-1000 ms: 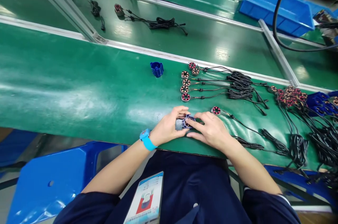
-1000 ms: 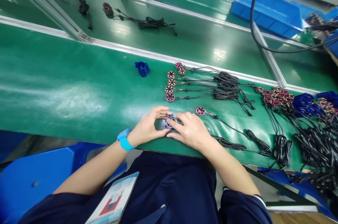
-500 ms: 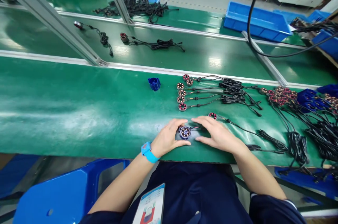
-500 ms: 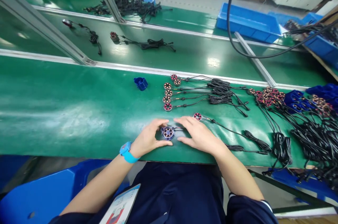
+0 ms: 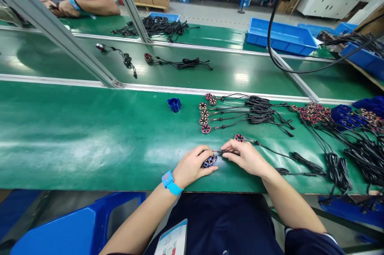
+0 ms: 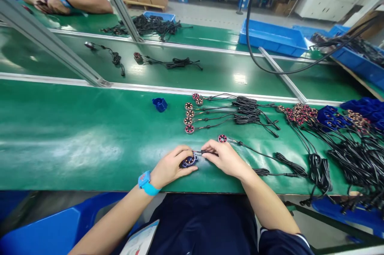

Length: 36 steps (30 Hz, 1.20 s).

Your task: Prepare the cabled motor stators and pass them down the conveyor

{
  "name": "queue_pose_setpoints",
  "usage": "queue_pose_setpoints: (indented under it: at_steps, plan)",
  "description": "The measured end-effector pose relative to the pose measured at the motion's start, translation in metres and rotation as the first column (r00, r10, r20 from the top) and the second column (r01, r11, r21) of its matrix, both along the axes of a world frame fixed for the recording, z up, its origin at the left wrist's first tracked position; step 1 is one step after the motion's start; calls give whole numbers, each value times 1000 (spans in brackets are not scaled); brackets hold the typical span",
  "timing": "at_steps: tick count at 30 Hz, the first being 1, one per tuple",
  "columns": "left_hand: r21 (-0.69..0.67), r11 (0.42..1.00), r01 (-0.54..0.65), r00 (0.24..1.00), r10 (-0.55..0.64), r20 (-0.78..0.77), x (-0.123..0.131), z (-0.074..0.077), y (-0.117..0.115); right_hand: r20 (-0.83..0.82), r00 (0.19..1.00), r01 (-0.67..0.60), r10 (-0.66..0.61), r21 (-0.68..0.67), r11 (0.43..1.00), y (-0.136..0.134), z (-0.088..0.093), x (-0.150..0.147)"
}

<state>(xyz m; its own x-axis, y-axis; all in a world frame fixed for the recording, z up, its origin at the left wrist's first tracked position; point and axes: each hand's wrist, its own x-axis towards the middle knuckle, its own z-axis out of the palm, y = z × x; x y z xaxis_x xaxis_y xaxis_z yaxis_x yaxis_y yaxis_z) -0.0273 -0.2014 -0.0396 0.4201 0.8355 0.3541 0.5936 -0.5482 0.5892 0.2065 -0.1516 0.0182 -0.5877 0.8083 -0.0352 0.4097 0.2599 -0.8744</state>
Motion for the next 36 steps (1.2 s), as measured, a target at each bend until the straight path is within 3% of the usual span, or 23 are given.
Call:
queue_pose_setpoints:
  at_steps: [7, 12, 15, 18, 24, 26, 29, 36]
  plan:
    - [46, 985, -166, 979, 170, -115, 9, 0, 0, -126, 989, 67, -75, -70, 995, -9, -17, -15]
    - [69, 976, -206, 961, 216, -173, 10, 2, 3, -89, 995, 62, -48, 170, 983, -15, -27, -25]
    - [69, 978, -196, 965, 204, -163, 8, 4, 5, -7, 1000, 1, 3, 437, 900, -14, -33, -23]
    - [31, 983, -183, 972, 186, -143, 6, 5, 5, 119, 993, -80, -1, 673, 735, -15, -38, -19]
    - [-35, 988, -148, 987, 146, -72, 5, 5, 5, 399, 916, -319, -49, 796, 515, -27, -31, -20]
    - [-46, 990, -133, 990, 131, -53, 5, 6, 6, 453, 889, -373, -62, 796, 477, -31, -29, -23]
    - [-38, 992, -118, 992, 116, -46, 3, 7, 8, 487, 869, -395, -85, 788, 473, -33, -32, -25]
    - [7, 992, -128, 991, 127, 49, 0, -1, 9, 321, 944, -261, -73, 865, 429, -20, -39, -14]
